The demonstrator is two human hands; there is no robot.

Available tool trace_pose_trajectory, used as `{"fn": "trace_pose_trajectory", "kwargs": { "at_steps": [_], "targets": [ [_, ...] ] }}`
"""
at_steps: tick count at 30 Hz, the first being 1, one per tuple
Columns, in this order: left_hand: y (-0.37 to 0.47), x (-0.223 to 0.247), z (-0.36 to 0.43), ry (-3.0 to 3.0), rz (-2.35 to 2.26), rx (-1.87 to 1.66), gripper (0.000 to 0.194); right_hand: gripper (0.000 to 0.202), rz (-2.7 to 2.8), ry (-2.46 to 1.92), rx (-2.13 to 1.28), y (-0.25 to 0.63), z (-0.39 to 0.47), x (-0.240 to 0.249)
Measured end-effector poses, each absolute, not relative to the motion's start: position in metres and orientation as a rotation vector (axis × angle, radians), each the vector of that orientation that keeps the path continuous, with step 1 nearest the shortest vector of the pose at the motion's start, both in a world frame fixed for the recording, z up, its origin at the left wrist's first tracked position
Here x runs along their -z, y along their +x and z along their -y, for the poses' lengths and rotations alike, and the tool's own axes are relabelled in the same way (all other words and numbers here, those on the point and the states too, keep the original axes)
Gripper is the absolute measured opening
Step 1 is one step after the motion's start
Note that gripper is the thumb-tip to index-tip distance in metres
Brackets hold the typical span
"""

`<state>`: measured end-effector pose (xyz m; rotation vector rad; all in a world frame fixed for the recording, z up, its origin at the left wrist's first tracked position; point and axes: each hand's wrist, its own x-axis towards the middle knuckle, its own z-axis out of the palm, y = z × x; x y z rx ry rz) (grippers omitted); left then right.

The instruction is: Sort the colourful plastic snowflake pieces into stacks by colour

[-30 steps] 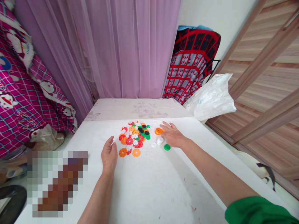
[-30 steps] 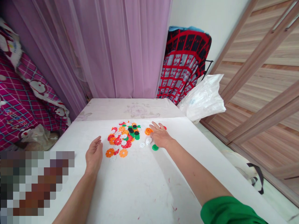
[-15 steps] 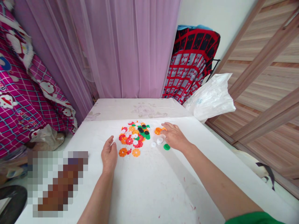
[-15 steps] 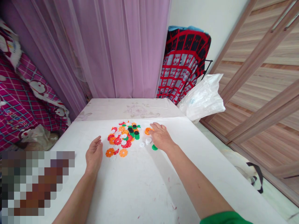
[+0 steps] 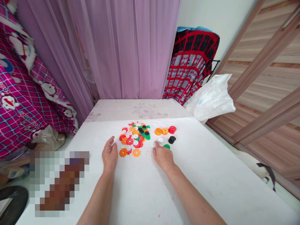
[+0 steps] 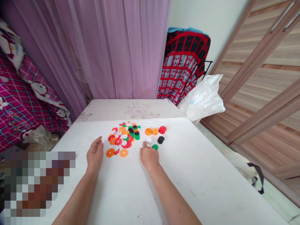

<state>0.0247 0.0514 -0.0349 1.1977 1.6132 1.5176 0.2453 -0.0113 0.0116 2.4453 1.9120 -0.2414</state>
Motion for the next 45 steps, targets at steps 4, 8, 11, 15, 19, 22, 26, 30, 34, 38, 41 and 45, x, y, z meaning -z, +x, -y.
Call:
{"fn": "trace_pose_trajectory", "kwargs": {
  "at_steps": [4, 8, 11, 15, 19, 22, 26, 30, 34, 38, 41, 45],
  "targets": [
    [0.025, 0.034, -0.052, 1.195, -1.617, -1.520, 0.036, 0.038, -1.875, 2.486, 0.218, 0.243, 0.011, -0.010],
    [0.025, 0.037, -0.052, 1.203, -1.630, -1.503, 0.037, 0.037, -1.897, 2.502, 0.197, 0.241, 0.011, -0.007],
    [0.025, 0.038, -0.053, 1.198, -1.624, -1.495, 0.038, 0.037, -1.899, 2.507, 0.199, 0.240, 0.010, -0.005],
    [0.025, 0.037, -0.053, 1.188, -1.612, -1.501, 0.037, 0.037, -1.900, 2.505, 0.217, 0.239, 0.010, -0.005],
    [0.025, 0.037, -0.052, 1.191, -1.613, -1.507, 0.036, 0.038, -1.891, 2.550, 0.229, 0.240, 0.012, -0.003],
    [0.025, 0.037, -0.052, 1.198, -1.614, -1.505, 0.037, 0.039, -1.878, 2.577, 0.222, 0.240, 0.012, -0.003],
    [0.026, 0.036, -0.051, 1.193, -1.617, -1.502, 0.037, 0.037, -1.842, 2.612, 0.230, 0.237, 0.010, -0.004],
    [0.026, 0.035, -0.051, 1.203, -1.613, -1.508, 0.037, 0.038, -1.806, 2.672, 0.249, 0.233, 0.007, -0.004],
    [0.026, 0.036, -0.051, 1.207, -1.625, -1.498, 0.037, 0.036, -1.808, 2.688, 0.235, 0.232, 0.004, -0.003],
    [0.025, 0.036, -0.051, 1.212, -1.619, -1.501, 0.038, 0.032, -1.788, 2.688, 0.226, 0.231, 0.004, -0.005],
    [0.025, 0.036, -0.051, 1.215, -1.605, -1.510, 0.036, 0.032, -1.779, 2.683, 0.234, 0.230, 0.005, -0.006],
    [0.026, 0.035, -0.051, 1.193, -1.613, -1.506, 0.037, 0.034, -1.805, 2.694, 0.250, 0.233, 0.008, -0.005]
  ]
}}
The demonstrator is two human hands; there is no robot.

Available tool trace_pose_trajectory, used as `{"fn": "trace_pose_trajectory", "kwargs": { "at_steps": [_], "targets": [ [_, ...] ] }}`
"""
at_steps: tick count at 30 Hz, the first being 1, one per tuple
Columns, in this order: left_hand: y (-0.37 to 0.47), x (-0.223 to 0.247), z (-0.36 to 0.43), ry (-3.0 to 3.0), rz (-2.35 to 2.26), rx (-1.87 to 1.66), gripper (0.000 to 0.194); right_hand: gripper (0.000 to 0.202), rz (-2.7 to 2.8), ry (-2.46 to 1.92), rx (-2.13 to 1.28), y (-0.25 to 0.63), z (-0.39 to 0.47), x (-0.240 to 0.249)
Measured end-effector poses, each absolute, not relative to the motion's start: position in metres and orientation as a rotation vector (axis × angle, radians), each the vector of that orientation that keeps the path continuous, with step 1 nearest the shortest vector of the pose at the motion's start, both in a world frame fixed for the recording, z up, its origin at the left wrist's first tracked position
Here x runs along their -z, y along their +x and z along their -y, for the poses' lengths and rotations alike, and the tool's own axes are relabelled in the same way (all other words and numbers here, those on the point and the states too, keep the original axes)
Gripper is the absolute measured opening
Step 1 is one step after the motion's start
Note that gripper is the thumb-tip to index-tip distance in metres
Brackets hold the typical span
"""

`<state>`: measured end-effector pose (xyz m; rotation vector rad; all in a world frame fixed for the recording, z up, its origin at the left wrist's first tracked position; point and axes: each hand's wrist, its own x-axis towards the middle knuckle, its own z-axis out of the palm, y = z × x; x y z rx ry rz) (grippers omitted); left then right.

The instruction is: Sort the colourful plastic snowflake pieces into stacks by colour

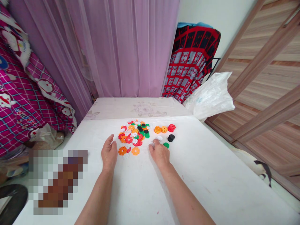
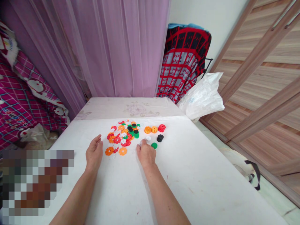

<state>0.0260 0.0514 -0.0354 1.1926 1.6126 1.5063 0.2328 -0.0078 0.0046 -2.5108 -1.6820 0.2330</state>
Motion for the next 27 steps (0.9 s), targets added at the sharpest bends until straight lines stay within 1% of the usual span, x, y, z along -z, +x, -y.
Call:
{"fn": "trace_pose_trajectory", "kwargs": {
  "at_steps": [3, 7, 16, 21, 27],
  "targets": [
    [0.0265, 0.0349, -0.0516, 1.188, -1.610, -1.507, 0.037, 0.036, 1.676, -2.512, -0.231, 0.2358, 0.0108, -0.0011],
    [0.0267, 0.0340, -0.0516, 1.188, -1.621, -1.496, 0.038, 0.032, 1.679, -2.515, -0.213, 0.2377, 0.0115, 0.0030],
    [0.0268, 0.0341, -0.0507, 1.181, -1.608, -1.503, 0.038, 0.031, 1.690, -2.501, -0.204, 0.2369, 0.0087, 0.0014],
    [0.0269, 0.0324, -0.0497, 1.188, -1.623, -1.495, 0.038, 0.038, 1.678, -2.488, -0.182, 0.2374, 0.0081, 0.0022],
    [0.0270, 0.0317, -0.0502, 1.197, -1.649, -1.491, 0.038, 0.031, 1.673, -2.506, -0.198, 0.2360, 0.0053, 0.0024]
  ]
}}
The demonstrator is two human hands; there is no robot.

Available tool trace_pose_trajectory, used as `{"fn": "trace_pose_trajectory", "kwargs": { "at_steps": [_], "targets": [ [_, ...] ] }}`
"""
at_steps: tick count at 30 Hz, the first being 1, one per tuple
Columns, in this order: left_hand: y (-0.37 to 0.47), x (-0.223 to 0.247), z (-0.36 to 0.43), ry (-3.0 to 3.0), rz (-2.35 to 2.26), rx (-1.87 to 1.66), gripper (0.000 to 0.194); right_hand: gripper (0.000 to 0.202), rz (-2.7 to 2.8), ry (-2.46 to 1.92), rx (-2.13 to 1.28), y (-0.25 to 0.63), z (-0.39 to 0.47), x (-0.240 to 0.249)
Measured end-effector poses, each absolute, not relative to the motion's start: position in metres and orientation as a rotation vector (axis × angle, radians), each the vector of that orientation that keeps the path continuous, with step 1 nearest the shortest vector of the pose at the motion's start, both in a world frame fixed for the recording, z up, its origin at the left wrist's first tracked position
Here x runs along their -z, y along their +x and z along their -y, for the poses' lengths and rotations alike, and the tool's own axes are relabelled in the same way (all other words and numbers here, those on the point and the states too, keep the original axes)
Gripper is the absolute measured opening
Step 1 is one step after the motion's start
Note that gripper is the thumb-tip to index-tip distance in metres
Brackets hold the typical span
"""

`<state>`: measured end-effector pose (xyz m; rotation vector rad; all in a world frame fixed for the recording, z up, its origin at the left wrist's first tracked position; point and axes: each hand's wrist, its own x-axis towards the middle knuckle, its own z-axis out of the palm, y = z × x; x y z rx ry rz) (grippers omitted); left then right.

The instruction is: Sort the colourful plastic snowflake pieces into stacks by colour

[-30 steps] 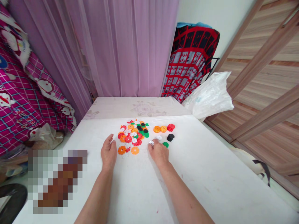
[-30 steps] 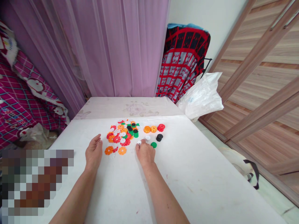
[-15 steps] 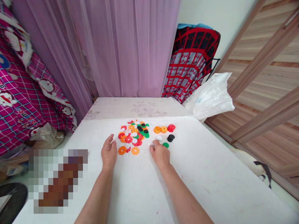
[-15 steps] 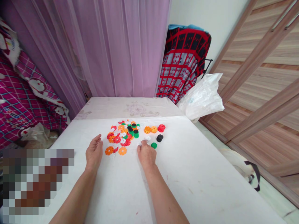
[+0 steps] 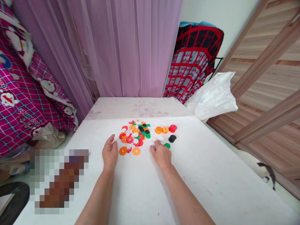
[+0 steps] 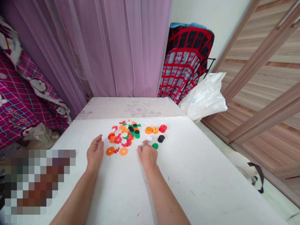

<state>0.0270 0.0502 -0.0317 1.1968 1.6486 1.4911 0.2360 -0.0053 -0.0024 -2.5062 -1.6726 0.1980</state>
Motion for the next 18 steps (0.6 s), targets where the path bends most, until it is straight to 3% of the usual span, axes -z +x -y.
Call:
{"fn": "trace_pose_trajectory", "kwargs": {
  "at_steps": [7, 13, 18],
  "targets": [
    [0.026, 0.033, -0.050, 1.225, -1.663, -1.467, 0.038, 0.033, 1.674, -2.421, -0.197, 0.237, 0.007, 0.008],
    [0.025, 0.036, -0.052, 1.205, -1.646, -1.480, 0.038, 0.025, 1.758, -1.912, 0.062, 0.217, -0.006, 0.014],
    [0.025, 0.040, -0.054, 1.193, -1.633, -1.498, 0.038, 0.027, 1.771, -1.950, 0.043, 0.191, -0.025, 0.014]
  ]
}}
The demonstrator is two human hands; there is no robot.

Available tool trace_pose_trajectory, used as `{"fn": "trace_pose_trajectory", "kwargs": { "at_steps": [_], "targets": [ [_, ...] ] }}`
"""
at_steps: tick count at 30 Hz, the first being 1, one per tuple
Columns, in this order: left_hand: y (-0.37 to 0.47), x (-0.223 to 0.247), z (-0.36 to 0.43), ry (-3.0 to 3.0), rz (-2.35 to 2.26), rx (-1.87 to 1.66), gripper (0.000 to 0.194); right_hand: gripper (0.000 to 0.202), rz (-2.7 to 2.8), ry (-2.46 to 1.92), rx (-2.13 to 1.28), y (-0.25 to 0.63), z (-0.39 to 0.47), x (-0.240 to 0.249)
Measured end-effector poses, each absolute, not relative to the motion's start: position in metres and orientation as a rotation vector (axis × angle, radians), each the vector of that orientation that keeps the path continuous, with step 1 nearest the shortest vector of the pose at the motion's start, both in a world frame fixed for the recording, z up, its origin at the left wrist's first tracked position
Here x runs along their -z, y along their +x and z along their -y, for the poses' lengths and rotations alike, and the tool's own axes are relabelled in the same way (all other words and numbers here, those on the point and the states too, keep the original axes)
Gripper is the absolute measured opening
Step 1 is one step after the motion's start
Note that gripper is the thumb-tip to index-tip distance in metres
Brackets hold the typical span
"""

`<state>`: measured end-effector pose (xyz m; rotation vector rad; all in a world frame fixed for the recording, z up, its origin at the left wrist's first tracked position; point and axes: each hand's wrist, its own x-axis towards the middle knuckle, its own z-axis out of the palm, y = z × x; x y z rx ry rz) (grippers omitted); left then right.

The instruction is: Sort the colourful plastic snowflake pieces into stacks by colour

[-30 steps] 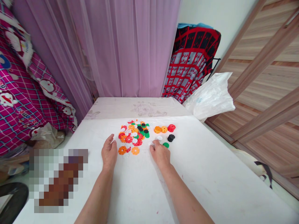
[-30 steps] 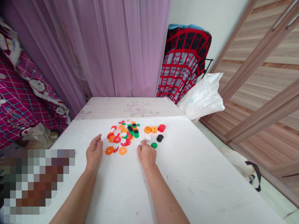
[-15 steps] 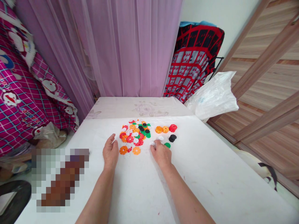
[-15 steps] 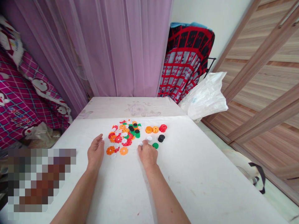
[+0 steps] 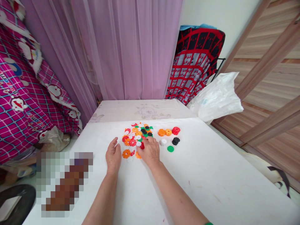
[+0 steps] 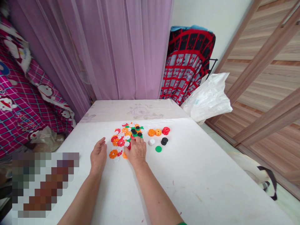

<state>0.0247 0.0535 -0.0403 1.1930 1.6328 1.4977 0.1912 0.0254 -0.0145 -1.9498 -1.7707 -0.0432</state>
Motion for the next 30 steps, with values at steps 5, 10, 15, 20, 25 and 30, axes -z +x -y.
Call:
{"fn": "trace_pose_trajectory", "kwargs": {
  "at_steps": [5, 10, 15, 20, 25, 30],
  "targets": [
    [0.026, 0.039, -0.053, 1.180, -1.622, -1.486, 0.038, 0.021, 1.783, -2.016, 0.031, 0.182, -0.033, 0.016],
    [0.027, 0.035, -0.052, 1.180, -1.631, -1.489, 0.039, 0.016, 1.778, -1.989, 0.062, 0.181, -0.037, 0.019],
    [0.027, 0.035, -0.052, 1.181, -1.628, -1.496, 0.039, 0.014, 1.726, -1.847, 0.142, 0.196, -0.024, 0.027],
    [0.026, 0.037, -0.052, 1.211, -1.660, -1.472, 0.038, 0.015, 1.593, -1.820, 0.133, 0.224, 0.020, 0.043],
    [0.025, 0.039, -0.053, 1.235, -1.674, -1.473, 0.038, 0.018, 1.502, -1.970, 0.086, 0.232, 0.033, 0.045],
    [0.025, 0.039, -0.052, 1.236, -1.669, -1.476, 0.037, 0.019, 1.405, -2.178, 0.026, 0.230, 0.014, 0.033]
  ]
}}
